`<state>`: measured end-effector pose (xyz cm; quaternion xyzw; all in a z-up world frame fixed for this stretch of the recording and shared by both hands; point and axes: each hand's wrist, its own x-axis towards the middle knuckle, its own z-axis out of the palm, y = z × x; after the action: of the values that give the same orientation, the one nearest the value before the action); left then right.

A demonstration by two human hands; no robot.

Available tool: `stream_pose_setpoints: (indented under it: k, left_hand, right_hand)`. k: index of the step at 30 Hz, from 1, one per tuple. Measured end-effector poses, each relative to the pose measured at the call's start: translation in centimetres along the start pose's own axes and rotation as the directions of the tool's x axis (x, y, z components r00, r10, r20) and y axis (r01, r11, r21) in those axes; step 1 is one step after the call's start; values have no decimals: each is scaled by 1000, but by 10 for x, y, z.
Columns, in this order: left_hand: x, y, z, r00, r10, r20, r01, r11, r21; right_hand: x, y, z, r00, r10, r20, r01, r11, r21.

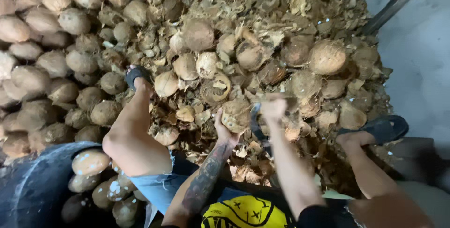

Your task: The person sits on a pile of coconuts and uses a large knife to peel the husks off several coconuts. They repeatedly strike the coconuts to remove the outer layer and then toss the peeled coconuts into a nearby bucket.

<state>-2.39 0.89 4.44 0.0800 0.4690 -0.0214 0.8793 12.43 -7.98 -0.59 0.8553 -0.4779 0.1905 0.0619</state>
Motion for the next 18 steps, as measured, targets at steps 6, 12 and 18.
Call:
stream_pose_setpoints:
  k: [6, 12, 18]
  left_hand:
    - [-7, 14, 25, 999, 35, -1, -35, 989, -144]
    - [28, 22, 9, 998, 25, -55, -34, 986, -162]
    - [40, 29, 9, 991, 76, -109, -89, 988, -124]
  right_hand:
    - [-2, 103, -36, 506, -862, 34, 455, 300, 838]
    - [-63, 103, -35, 214, -916, -340, 708, -94, 700]
    - [-69, 77, -17, 354, -850, -390, 706, -30, 707]
